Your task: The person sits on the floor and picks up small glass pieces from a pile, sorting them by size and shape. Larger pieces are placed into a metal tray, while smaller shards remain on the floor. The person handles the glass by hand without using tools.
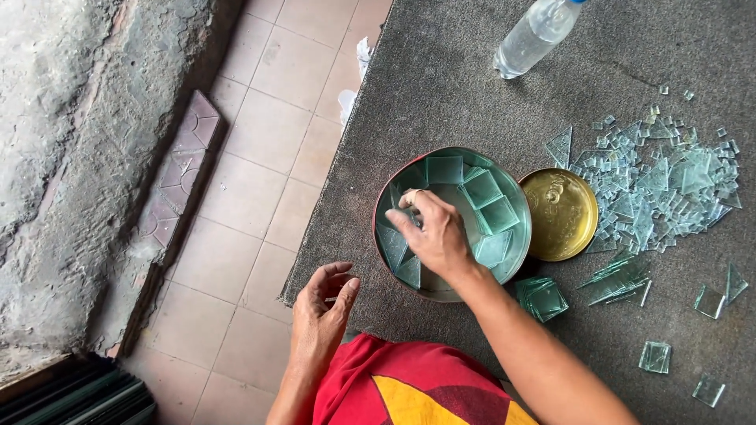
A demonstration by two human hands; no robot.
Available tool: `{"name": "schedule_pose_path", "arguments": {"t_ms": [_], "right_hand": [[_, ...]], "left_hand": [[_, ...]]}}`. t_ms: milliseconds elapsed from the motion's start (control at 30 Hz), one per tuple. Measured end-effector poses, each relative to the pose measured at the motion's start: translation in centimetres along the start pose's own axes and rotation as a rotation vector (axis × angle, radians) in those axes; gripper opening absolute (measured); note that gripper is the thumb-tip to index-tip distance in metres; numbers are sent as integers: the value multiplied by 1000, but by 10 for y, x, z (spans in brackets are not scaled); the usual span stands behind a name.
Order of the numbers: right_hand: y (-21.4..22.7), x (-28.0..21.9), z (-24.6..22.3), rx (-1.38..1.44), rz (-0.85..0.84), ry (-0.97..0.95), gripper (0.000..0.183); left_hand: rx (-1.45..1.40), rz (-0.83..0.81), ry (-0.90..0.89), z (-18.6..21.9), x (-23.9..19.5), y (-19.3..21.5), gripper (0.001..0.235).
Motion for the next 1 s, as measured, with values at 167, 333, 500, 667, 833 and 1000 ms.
{"name": "schedule_pose_path", "arguments": {"t_ms": [167, 333, 500, 667, 833, 1000], "right_hand": [[-8, 12, 36, 94, -137, -328, 39], [-9, 12, 28, 146, -120, -464, 55], [-35, -3, 10, 83, -131, -362, 44], [-67, -37, 19, 38, 105, -61, 39], [88, -14, 29, 119, 81, -319, 37], [176, 3, 235, -19, 437, -749, 12]], "left_hand": [[44, -34, -2, -5, 5, -8, 33], [36, -61, -11, 3, 7, -15, 34], [88, -74, -32, 0, 7, -10, 36], [140, -73, -29, -2, 18, -16, 33], [323, 92, -141, 12, 13, -39, 39], [409, 204, -393, 16, 20, -54, 39]]}}
Point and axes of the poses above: each hand's wrist, its own x-axis towards the middle knuckle, its own y-axis out of the back of the hand, z = x × y, the point moved 5 cm from there along x, towards the middle knuckle, and after that the axes turned 5 degrees about -y, right-handed, at the moved point
